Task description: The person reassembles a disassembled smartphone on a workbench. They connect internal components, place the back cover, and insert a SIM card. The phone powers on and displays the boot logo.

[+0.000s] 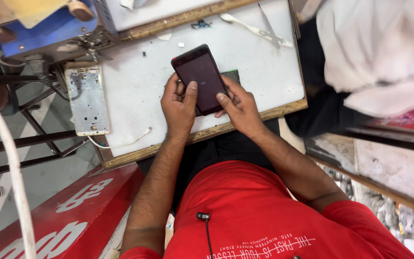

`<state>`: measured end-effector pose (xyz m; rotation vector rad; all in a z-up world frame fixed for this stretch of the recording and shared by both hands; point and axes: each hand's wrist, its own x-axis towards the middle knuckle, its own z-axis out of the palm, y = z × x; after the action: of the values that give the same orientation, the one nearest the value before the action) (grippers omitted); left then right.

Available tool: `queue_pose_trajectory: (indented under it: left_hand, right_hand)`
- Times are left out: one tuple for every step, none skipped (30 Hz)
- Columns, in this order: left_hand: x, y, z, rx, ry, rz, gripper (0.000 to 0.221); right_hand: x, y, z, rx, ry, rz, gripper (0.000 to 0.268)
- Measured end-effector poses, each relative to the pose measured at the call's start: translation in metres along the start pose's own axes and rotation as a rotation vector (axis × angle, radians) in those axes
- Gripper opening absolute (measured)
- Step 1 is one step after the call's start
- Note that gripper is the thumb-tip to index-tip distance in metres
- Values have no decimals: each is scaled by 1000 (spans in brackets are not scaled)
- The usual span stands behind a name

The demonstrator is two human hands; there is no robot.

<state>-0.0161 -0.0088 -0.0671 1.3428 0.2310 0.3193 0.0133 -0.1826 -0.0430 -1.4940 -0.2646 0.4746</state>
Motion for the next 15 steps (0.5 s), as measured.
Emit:
queue_pose_trajectory:
  left_hand:
    - [1, 1, 1, -29, -5, -7, 41]
    - [1, 2, 0, -38, -5, -12, 40]
    - [1, 2, -1, -46, -4, -17, 40]
    - [0, 2, -2, -52, -7, -26, 39]
    - [-1, 2, -2, -57, -11, -30, 40]
    - [-1, 4, -2, -60, -20, -32, 40]
    - [0, 5, -2, -62, -30, -33, 41]
    - [1, 6, -3, -33, -20, -43, 41]
    - [2, 6, -2, -3, -10, -52, 41]
    - [0, 6, -2, 27, -12, -76, 41]
    - [-3, 5, -2, -9, -11, -49, 41]
    - [-1, 5, -1, -49, -21, -15, 41]
    - [1, 5, -1, -89, -31, 17, 41]
    - [2, 5, 1, -82, -30, 6, 40]
    - [4, 6, 1, -75, -30, -6, 39]
  right_hand:
    - [1, -2, 1, -9, -1, -3, 52]
    - [1, -4, 3, -14, -5, -2, 52]
    - [0, -6, 4, -20, -9, -1, 52]
    - [-2, -8, 6, -38, -9, -24, 54]
    - [-4, -10, 7, -55, -10, -49, 55]
    - [-4, -12, 8, -70, -5, -77, 56]
    - [-4, -15, 9, -83, -9, -71, 58]
    - [-5, -17, 9, -93, -5, -67, 59]
    - [-4, -19, 9, -102, -1, -63, 61]
    - [-6, -18, 9, -98, 3, -64, 61]
    - [-8, -17, 8, -93, 7, -65, 61]
    - [-7, -17, 7, -93, 19, -75, 62]
    - [-7, -17, 7, -113, 36, -52, 62]
    - [-8, -17, 6, -138, 51, -32, 63]
    - [-9, -17, 6, -163, 65, -11, 64]
